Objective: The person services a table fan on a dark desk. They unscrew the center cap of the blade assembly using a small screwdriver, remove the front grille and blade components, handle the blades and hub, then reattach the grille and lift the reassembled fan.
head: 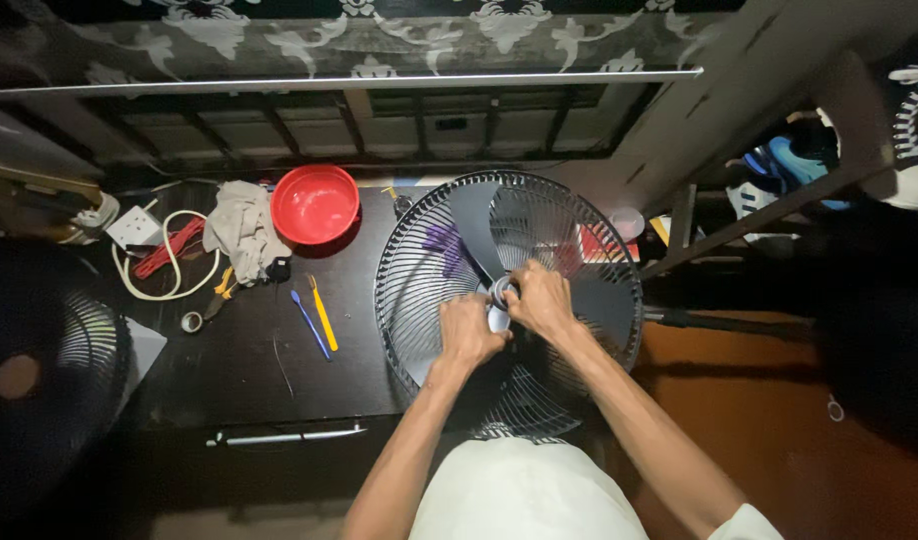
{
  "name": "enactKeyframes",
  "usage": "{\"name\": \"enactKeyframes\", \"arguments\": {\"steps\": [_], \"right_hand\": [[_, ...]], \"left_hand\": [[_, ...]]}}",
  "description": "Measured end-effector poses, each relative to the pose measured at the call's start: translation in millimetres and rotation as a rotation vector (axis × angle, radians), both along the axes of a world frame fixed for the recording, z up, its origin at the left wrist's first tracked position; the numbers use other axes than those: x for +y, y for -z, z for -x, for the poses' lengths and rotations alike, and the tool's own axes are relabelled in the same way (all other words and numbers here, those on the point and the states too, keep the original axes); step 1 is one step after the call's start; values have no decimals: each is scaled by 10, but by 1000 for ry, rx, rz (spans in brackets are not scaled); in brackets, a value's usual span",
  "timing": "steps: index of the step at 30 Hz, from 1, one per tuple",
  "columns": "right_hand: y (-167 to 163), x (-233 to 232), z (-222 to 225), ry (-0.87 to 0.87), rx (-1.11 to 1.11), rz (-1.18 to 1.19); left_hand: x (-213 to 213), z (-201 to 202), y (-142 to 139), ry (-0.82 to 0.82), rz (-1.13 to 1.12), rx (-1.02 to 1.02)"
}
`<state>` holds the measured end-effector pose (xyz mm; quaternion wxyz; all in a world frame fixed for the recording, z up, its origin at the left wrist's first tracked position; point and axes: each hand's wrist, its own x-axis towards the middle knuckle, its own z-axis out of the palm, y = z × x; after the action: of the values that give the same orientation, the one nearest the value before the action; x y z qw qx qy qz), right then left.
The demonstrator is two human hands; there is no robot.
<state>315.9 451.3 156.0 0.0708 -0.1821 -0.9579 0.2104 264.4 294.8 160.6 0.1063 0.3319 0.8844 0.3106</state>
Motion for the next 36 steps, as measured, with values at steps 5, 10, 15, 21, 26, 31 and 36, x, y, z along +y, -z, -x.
{"name": "enactKeyframes", "arguments": {"steps": [5,10,15,21,26,31,36], "right_hand": [[4,11,-18,-27,20,-36],[35,-18,-11,-16,12,-55],[58,-52,-8,15,18,-78],[76,-123,3,56,23,-93],[59,-200,11,104,18,-124],[63,-285,6,157,2,-144],[82,-366,3,203,-13,-164]], "left_hand": [[-14,116,7,-121,-54,200],[-42,100,178,-281,-35,-54],[-68,87,390,-250,-112,26],[-109,264,449,-123,-205,64],[-155,356,357,-50,-200,-2],[-230,370,264,50,-223,-13],[-264,330,166,141,-200,-114]]}}
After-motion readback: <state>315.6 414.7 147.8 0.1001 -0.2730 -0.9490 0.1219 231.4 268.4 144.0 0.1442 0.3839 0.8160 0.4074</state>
